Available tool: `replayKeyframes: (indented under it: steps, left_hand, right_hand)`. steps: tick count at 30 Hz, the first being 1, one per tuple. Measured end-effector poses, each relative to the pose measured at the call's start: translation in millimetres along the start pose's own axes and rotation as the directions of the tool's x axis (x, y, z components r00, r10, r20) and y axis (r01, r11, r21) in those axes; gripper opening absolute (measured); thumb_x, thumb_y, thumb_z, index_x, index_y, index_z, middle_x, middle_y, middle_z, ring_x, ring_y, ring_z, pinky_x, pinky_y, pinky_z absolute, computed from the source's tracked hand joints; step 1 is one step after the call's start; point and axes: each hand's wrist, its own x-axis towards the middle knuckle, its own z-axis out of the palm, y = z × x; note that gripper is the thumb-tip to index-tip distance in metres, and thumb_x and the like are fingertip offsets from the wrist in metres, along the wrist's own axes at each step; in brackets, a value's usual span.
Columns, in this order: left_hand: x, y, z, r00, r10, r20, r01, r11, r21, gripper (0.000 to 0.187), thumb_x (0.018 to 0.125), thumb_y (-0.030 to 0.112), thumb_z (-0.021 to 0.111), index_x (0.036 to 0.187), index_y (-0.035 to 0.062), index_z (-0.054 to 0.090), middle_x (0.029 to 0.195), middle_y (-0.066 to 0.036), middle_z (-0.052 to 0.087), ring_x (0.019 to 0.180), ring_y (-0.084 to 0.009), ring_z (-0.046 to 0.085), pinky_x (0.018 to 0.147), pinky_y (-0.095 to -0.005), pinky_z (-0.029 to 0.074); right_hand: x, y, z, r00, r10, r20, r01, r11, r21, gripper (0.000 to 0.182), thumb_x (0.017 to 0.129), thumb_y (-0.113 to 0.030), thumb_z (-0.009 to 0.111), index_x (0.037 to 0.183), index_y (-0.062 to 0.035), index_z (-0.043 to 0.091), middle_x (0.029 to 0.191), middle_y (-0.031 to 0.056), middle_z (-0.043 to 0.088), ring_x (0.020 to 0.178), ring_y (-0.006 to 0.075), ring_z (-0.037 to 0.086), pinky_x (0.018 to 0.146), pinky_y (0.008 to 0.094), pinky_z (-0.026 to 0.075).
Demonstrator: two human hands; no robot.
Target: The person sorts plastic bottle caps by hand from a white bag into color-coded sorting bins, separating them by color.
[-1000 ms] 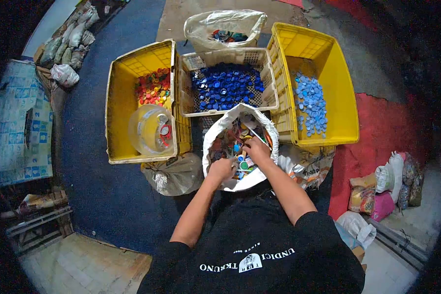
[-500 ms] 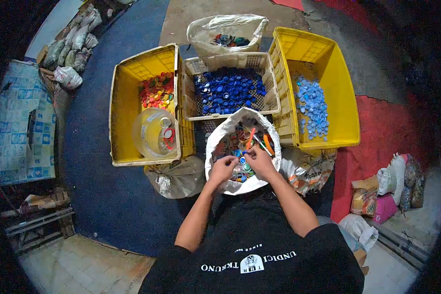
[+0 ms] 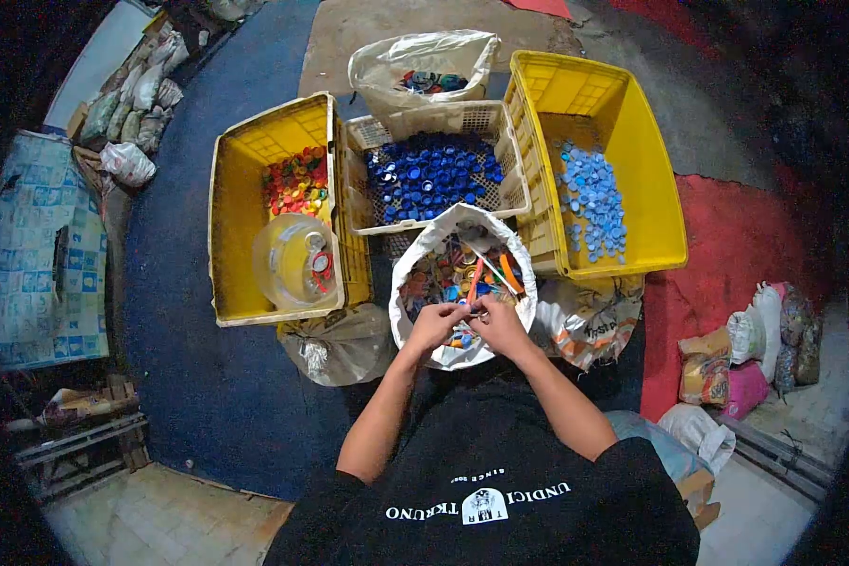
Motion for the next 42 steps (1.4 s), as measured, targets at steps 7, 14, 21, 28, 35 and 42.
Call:
replayKeyframes:
  steps: [7, 14, 21, 28, 35, 42]
  left_hand:
    - [-34, 29, -11, 0.743, 0.626, -0.237, -0.171, 0.519, 0.837, 0.035, 0.084, 0.032, 0.065, 0.11, 0.0089, 0.065, 0.088, -0.012, 0.065, 0.074, -0.0304, 0.064, 0.064, -0.0374, 0.052]
    - [-49, 42, 0, 0.778, 0.626, -0.052, -0.432, 0.593, 0.68, 0.036, 0.081, 0.024, 0.067, 0.113, 0.0081, 0.063, 0.083, -0.012, 0.062, 0.074, -0.0296, 0.063, 0.066, -0.039, 0.05]
    - [-47, 27, 13, 0.687, 0.72, -0.093, -0.628, 0.654, 0.421, 0.039, 0.085, 0.023, 0.062, 0.117, 0.0016, 0.058, 0.082, -0.01, 0.061, 0.07, -0.0199, 0.06, 0.065, -0.0319, 0.05]
    - [-36, -7, 11, 0.999, -0.037, -0.003, 0.016, 0.487, -0.874, 0.045, 0.093, 0.017, 0.044, 0.136, 0.0056, 0.036, 0.104, -0.011, 0.057, 0.081, -0.022, 0.058, 0.067, -0.0328, 0.051]
    - [-41, -7, 3, 1.0, 0.029, -0.001, -0.016, 0.525, -0.851, 0.057, 0.084, 0.006, 0.048, 0.139, 0.004, 0.032, 0.121, -0.018, 0.054, 0.106, -0.0285, 0.059, 0.09, -0.0386, 0.051]
    - [-2, 50, -31, 0.996, 0.066, -0.055, -0.075, 0.352, -0.933, 0.048, 0.09, 0.022, 0.043, 0.127, -0.0077, 0.043, 0.116, -0.022, 0.056, 0.106, -0.0318, 0.056, 0.098, -0.0398, 0.046]
  right_hand:
    - [-7, 0, -24, 0.997, -0.023, 0.073, 0.034, 0.986, -0.163, 0.054, 0.079, -0.019, 0.066, 0.127, 0.0, 0.05, 0.119, 0.0237, 0.055, 0.103, 0.0381, 0.057, 0.094, 0.0396, 0.044]
    - [-9, -33, -20, 0.974, 0.132, 0.183, -0.218, 0.76, 0.612, 0.038, 0.09, -0.023, 0.062, 0.12, -0.001, 0.056, 0.104, 0.0096, 0.064, 0.092, 0.0183, 0.064, 0.074, 0.0315, 0.054]
    - [-18, -7, -5, 0.906, 0.164, 0.392, -0.424, 0.353, 0.834, 0.032, 0.095, -0.018, 0.054, 0.122, -0.0031, 0.051, 0.1, 0.008, 0.061, 0.091, 0.0199, 0.062, 0.082, 0.0344, 0.053]
    - [-21, -6, -3, 0.91, 0.218, 0.354, -0.36, -0.009, 0.933, 0.034, 0.087, -0.012, 0.046, 0.12, -0.0012, 0.05, 0.107, 0.0143, 0.058, 0.092, 0.0274, 0.059, 0.088, 0.0388, 0.049]
    - [-10, -14, 6, 0.895, 0.296, 0.333, -0.3, -0.153, 0.942, 0.035, 0.088, -0.012, 0.044, 0.117, 0.0049, 0.05, 0.105, 0.0192, 0.057, 0.093, 0.0289, 0.058, 0.087, 0.0382, 0.049]
    - [68, -28, 10, 0.943, 0.029, 0.33, -0.318, -0.199, 0.927, 0.03, 0.092, -0.02, 0.044, 0.105, 0.0056, 0.052, 0.094, 0.0201, 0.06, 0.083, 0.0278, 0.059, 0.082, 0.0355, 0.051]
